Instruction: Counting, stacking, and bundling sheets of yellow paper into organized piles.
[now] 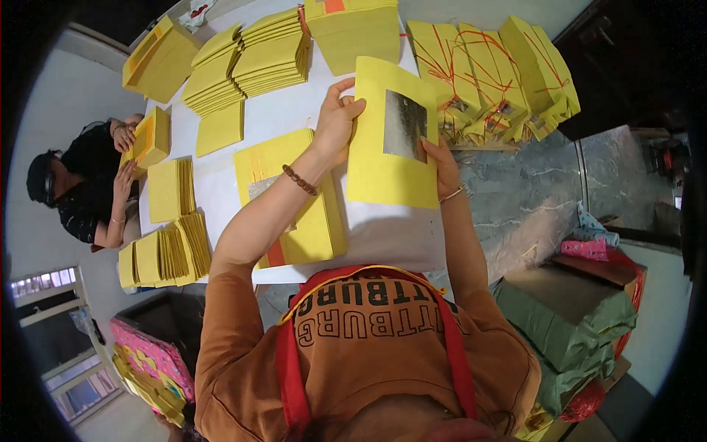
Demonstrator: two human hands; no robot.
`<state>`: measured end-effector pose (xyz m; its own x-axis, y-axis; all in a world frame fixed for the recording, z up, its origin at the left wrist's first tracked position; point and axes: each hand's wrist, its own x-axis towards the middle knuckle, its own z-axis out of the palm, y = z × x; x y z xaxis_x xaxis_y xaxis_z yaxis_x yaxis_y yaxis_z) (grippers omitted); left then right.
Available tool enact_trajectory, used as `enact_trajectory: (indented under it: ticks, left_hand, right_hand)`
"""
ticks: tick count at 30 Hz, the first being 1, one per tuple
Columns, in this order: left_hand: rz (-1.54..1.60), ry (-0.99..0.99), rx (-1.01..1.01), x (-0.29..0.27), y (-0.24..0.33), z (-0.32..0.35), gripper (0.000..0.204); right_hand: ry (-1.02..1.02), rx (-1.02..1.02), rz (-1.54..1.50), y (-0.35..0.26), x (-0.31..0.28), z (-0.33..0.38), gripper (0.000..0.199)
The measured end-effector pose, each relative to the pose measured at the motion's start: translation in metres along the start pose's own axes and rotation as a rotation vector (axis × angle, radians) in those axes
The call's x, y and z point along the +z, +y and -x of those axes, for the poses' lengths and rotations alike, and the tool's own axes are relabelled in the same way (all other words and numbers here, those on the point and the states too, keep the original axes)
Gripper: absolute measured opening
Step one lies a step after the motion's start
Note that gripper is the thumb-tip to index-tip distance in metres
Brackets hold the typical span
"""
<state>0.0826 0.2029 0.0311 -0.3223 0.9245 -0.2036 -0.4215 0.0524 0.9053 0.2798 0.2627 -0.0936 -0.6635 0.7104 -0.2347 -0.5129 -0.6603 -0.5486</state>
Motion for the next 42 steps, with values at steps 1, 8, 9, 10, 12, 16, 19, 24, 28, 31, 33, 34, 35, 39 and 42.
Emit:
enact_trajectory:
  ticks: [1,8,9,10,12,16,19,24,28,31,33,34,35,39,42]
  left_hand:
    - [-0.156,0.085,0.003,-0.007,0.004,-0.001,0.044]
    - [-0.225,0.116,0.208,-0.077,0.055,0.032,0.04]
    - [-0.211,0.151,0.201,-0.088,0.056,0.041,0.036]
    - [-0.197,0.189,0.196,-0.099,0.056,0.052,0.033]
    - [-0.202,0.237,0.2,-0.12,0.055,0.074,0.031]
    - [-0.184,0.368,0.27,-0.156,0.043,0.109,0.026]
    - [-0.192,0.431,0.337,-0.182,0.037,0.131,0.023]
    - [-0.225,0.512,0.263,-0.218,0.01,0.174,0.027]
    - [-0.061,0.282,0.111,-0.234,-0.042,0.182,0.061]
    - [0.038,0.205,0.048,-0.215,-0.068,0.171,0.07]
    - [-0.09,0.176,0.057,-0.208,-0.074,0.168,0.069]
    - [-0.022,0.176,0.062,-0.205,-0.077,0.167,0.069]
    - [0.044,0.176,0.068,-0.206,-0.078,0.167,0.068]
    - [0.072,0.166,0.02,-0.206,-0.083,0.163,0.067]
    - [0.066,0.12,-0.04,-0.212,-0.088,0.159,0.063]
  right_hand:
    - [0.033,-0.073,0.163,-0.004,0.001,-0.007,0.041]
    - [0.121,0.032,0.542,-0.035,-0.023,-0.072,0.044]
    - [0.117,0.045,0.589,-0.034,-0.024,-0.078,0.045]
    - [0.11,0.059,0.635,-0.03,-0.024,-0.084,0.045]
    - [0.108,0.031,0.66,-0.024,-0.024,-0.093,0.046]
    - [0.22,-0.022,1.258,-0.025,-0.011,-0.114,0.05]
    - [0.282,-0.076,1.405,-0.04,-0.037,-0.127,0.049]
    - [0.829,-0.282,1.916,-0.02,0.02,-0.099,0.067]
    - [0.157,-0.564,1.081,0.051,0.061,-0.051,0.06]
    - [0.125,-0.074,0.735,0.127,0.09,0.01,0.056]
    - [0.074,-0.014,0.584,0.162,0.086,0.026,0.057]
    - [0.002,-0.088,0.589,0.171,0.093,0.035,0.055]
    - [-0.073,-0.163,0.592,0.177,0.099,0.041,0.054]
    - [-0.002,-0.038,0.352,0.176,0.096,0.039,0.05]
    - [-0.031,0.049,0.265,0.165,0.107,0.043,0.05]
